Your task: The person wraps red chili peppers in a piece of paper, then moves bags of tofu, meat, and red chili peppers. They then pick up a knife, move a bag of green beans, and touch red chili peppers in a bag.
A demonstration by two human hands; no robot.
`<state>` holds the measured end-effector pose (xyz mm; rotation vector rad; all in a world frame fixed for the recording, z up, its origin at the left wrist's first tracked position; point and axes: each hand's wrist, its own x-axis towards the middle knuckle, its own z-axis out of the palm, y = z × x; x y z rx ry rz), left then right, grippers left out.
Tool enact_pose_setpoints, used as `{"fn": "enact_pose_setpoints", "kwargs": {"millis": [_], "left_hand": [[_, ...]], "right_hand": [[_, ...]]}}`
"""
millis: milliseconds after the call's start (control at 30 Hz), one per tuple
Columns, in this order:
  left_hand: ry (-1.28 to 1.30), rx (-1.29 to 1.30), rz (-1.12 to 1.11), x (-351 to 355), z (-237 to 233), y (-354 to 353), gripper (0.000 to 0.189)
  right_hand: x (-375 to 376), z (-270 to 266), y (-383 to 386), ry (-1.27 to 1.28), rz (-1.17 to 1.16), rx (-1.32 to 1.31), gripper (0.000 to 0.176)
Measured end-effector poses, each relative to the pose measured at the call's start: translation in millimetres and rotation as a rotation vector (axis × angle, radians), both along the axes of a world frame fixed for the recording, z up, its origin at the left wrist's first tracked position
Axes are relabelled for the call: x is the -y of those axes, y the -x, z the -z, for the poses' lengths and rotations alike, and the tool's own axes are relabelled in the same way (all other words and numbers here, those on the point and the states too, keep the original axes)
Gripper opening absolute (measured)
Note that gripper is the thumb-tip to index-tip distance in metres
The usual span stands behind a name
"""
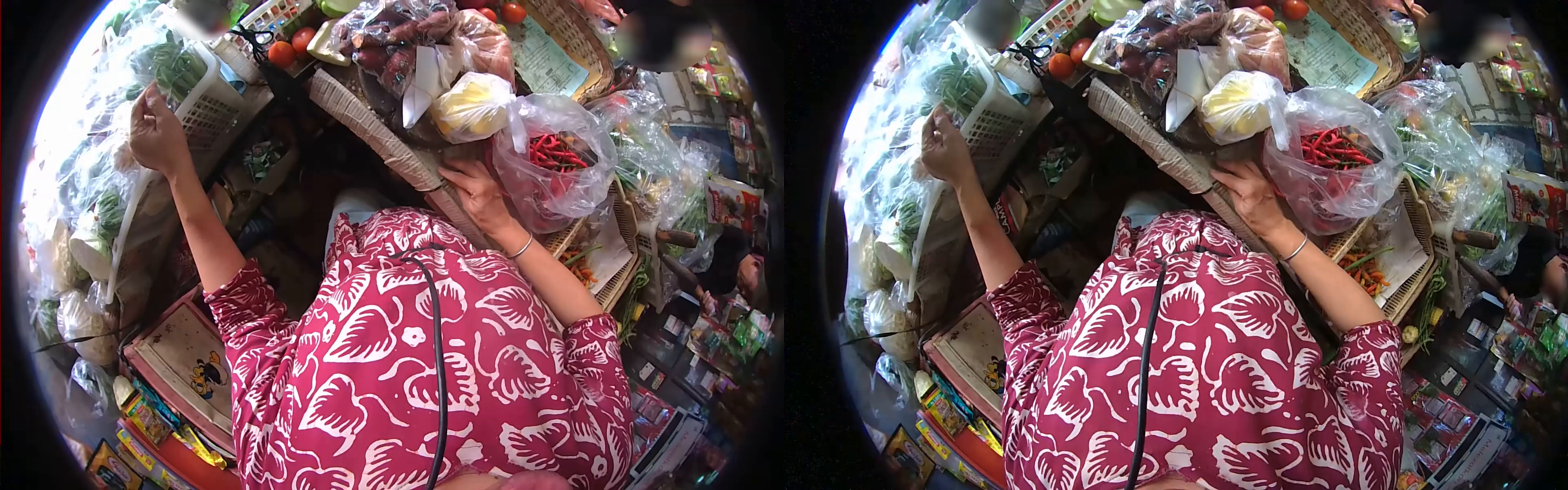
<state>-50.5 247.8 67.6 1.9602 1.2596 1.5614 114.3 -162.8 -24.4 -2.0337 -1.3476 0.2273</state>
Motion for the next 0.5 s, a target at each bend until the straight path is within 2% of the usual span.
{"fn": "enact_pose_setpoints", "kwargs": {"millis": [100, 133, 167, 233, 500], "left_hand": [[-0.064, -0.015, -0.001, -1, 0, 0, 0.018], [-0.021, -0.027, 0.005, -1, 0, 1, 0.018], [-0.028, -0.014, 0.002, 0, 1, 0, 0.018], [0.018, -0.056, -0.049, 1, -3, 0, 0.021], [-0.092, -0.035, -0.047, -15, 12, 1, 0.015]], "right_hand": [[3, 0, -5, -0.004, 0.022, 0.005, 0.022], [2, -1, -7, -0.057, 0.026, 0.130, 0.020], [2, -1, -6, -0.064, 0.023, 0.142, 0.020], [-2, 3, 0, -0.060, 0.186, 0.072, 0.018], [6, -4, -1, -0.034, 0.116, 0.048, 0.012]]}}
